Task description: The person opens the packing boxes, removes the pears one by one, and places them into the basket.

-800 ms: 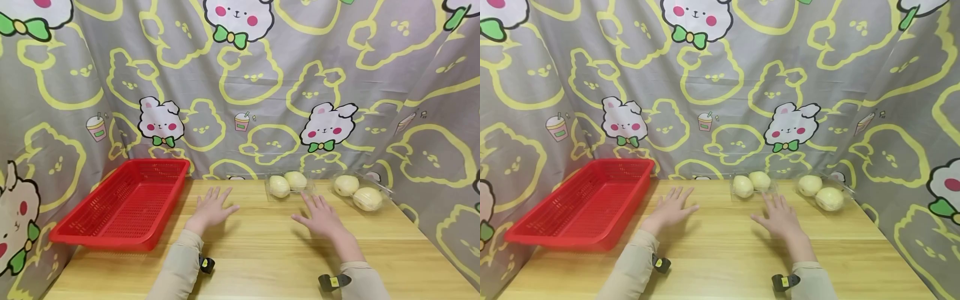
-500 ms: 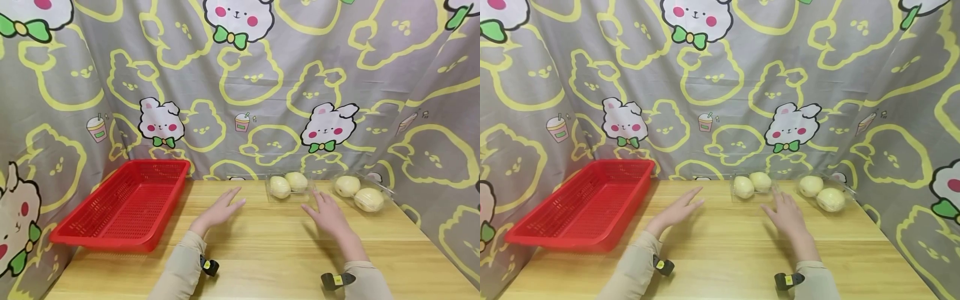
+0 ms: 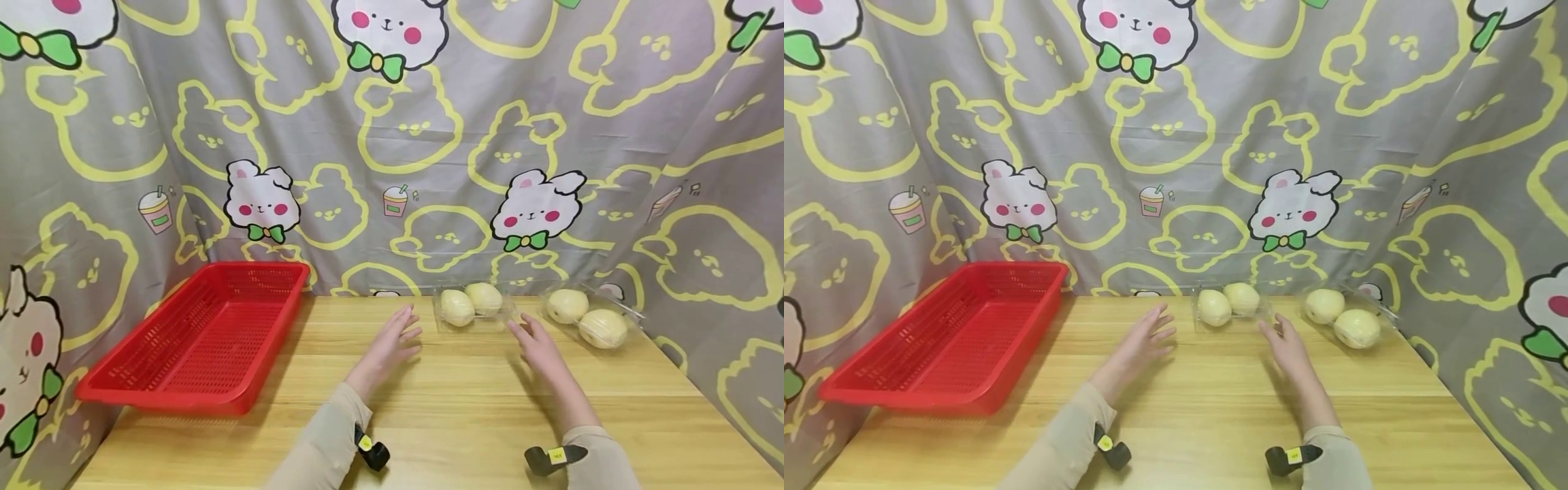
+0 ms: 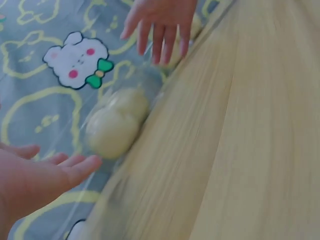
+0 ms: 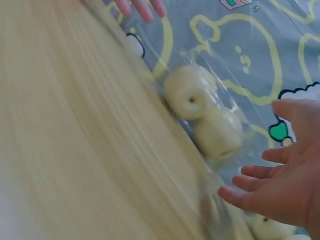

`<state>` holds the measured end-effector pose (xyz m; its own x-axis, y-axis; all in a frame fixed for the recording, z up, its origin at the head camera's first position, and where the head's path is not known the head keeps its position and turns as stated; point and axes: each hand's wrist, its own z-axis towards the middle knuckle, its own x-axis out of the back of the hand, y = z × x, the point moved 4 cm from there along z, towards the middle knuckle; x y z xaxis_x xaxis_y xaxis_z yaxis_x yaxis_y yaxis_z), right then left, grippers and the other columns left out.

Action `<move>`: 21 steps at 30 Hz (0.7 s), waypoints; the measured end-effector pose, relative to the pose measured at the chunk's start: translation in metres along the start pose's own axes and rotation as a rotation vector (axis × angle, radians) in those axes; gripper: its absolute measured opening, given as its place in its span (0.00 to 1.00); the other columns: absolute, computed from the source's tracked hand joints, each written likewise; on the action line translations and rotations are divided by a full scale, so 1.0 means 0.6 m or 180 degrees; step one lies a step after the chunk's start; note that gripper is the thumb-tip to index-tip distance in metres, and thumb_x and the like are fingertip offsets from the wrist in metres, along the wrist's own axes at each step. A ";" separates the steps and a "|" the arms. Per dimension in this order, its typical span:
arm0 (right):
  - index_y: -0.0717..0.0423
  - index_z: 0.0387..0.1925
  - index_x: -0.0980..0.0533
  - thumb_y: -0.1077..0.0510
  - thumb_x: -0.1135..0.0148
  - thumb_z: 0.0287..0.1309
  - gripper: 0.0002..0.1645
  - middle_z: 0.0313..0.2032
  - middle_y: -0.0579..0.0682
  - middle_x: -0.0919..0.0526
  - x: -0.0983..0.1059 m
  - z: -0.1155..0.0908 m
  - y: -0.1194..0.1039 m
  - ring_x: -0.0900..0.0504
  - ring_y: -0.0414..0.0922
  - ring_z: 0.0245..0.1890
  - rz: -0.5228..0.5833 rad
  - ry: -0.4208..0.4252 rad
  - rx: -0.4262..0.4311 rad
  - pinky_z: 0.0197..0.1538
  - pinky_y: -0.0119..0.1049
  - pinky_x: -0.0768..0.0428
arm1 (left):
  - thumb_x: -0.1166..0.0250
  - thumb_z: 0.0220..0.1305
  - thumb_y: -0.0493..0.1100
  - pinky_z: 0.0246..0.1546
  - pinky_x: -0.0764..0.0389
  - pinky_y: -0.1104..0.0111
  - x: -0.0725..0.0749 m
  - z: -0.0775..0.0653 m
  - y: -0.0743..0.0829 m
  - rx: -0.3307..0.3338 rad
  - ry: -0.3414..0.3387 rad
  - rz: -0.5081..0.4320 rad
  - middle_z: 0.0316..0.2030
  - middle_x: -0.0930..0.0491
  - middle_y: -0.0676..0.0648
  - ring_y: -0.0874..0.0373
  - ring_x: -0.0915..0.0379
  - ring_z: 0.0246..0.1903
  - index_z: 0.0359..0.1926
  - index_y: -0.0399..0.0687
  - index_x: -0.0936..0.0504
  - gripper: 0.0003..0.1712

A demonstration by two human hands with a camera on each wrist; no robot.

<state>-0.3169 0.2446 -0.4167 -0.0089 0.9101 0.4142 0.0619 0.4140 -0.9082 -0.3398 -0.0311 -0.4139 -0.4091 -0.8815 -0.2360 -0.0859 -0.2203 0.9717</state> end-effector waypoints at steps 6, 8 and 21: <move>0.63 0.75 0.70 0.41 0.64 0.75 0.46 0.76 0.66 0.68 -0.019 0.009 0.018 0.62 0.62 0.76 0.1239 0.0012 -0.0153 0.77 0.52 0.50 | 0.54 0.72 0.63 0.71 0.45 0.43 -0.028 0.021 -0.024 0.0002 0.0187 -0.0489 0.76 0.55 0.36 0.40 0.56 0.75 0.77 0.48 0.56 0.43; 0.63 0.74 0.73 0.40 0.67 0.75 0.46 0.76 0.63 0.69 -0.019 0.014 0.027 0.65 0.58 0.77 0.1517 0.0052 -0.0192 0.78 0.48 0.54 | 0.55 0.73 0.63 0.71 0.45 0.44 -0.032 0.026 -0.034 0.0029 0.0219 -0.0552 0.76 0.55 0.36 0.41 0.57 0.75 0.77 0.48 0.56 0.42; 0.55 0.75 0.76 0.39 0.73 0.74 0.44 0.77 0.53 0.75 -0.022 0.037 0.046 0.73 0.46 0.77 0.2499 -0.0149 -0.0256 0.78 0.37 0.67 | 0.60 0.75 0.61 0.75 0.54 0.46 -0.022 0.070 -0.071 0.0032 0.0424 -0.1033 0.77 0.59 0.36 0.42 0.65 0.77 0.77 0.44 0.58 0.41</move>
<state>-0.3370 0.2446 -0.4487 0.0254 0.9361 -0.3507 0.1395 -0.3507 -0.9260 -0.3691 0.0073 -0.4519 -0.2369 -0.8130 -0.5318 -0.2013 -0.4945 0.8456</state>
